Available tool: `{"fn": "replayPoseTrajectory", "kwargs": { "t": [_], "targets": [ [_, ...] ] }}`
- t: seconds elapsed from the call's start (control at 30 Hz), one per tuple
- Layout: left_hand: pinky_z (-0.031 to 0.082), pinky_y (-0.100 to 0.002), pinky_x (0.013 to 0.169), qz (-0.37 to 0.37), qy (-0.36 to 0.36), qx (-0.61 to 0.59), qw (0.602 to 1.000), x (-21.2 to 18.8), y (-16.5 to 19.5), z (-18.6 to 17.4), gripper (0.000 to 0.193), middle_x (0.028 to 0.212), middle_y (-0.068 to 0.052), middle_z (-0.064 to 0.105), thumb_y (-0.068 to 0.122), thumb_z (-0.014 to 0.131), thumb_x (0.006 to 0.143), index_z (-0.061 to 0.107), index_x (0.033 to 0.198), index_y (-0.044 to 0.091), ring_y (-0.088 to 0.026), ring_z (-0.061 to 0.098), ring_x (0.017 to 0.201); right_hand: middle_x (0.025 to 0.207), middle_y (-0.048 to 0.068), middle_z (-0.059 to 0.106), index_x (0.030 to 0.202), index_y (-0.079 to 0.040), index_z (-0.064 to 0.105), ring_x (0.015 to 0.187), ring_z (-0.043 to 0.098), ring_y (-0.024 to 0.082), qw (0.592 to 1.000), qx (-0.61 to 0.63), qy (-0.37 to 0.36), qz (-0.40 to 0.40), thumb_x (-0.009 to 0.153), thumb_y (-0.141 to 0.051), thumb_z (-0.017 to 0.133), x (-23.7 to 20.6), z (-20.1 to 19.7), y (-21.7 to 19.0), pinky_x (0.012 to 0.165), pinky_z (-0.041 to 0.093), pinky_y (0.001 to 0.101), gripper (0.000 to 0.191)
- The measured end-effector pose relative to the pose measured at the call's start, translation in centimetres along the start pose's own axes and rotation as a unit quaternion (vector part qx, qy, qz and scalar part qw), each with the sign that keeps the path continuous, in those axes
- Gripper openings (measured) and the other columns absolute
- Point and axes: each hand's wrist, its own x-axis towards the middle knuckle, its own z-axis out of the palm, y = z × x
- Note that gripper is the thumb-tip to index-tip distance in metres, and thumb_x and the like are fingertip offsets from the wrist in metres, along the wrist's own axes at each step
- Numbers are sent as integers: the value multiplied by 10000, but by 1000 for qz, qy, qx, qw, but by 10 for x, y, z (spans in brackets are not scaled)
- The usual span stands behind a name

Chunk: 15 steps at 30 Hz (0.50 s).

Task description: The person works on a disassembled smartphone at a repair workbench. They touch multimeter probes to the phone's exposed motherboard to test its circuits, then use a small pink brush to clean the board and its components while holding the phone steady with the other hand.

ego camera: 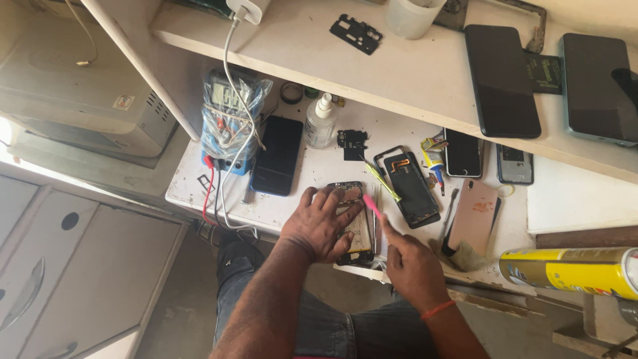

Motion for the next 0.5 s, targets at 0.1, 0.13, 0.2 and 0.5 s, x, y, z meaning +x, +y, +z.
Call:
{"fn": "replayPoseTrajectory", "kwargs": {
  "t": [0.1, 0.13, 0.2, 0.5],
  "targets": [
    [255, -584, 1104, 9, 32, 16, 999, -1, 0, 1, 691, 1440, -165, 434, 517, 548, 852, 484, 1482, 242, -360, 368, 1360, 838, 164, 691, 1412, -238, 615, 709, 698, 324, 999, 43, 14, 4, 877, -61, 582, 3, -2, 0, 672, 545, 426, 565],
    [256, -589, 1094, 13, 52, 21, 998, 0, -1, 2, 687, 1429, -168, 441, 521, 548, 847, 492, 1470, 238, -361, 373, 1348, 853, 172, 691, 1407, -229, 623, 714, 699, 327, 998, 53, 34, 12, 894, -65, 581, 4, -4, 0, 668, 545, 423, 541],
    [269, -564, 1103, 4, 16, 14, 1000, 0, -1, 4, 672, 1403, -175, 452, 525, 537, 870, 502, 1449, 188, -351, 382, 1352, 882, 189, 691, 1398, -212, 637, 724, 701, 333, 994, 75, 71, 28, 929, -71, 579, 4, -6, -1, 659, 544, 417, 492],
    [276, -538, 1104, -16, -10, 15, 1000, -2, -2, 9, 601, 1259, -166, 535, 567, 501, 899, 605, 1244, 87, -319, 476, 1219, 783, 134, 646, 1444, -291, 586, 730, 667, 345, 1000, -3, 8, 8, 904, -105, 603, -5, 6, -18, 680, 528, 457, 572]
  ]
}}
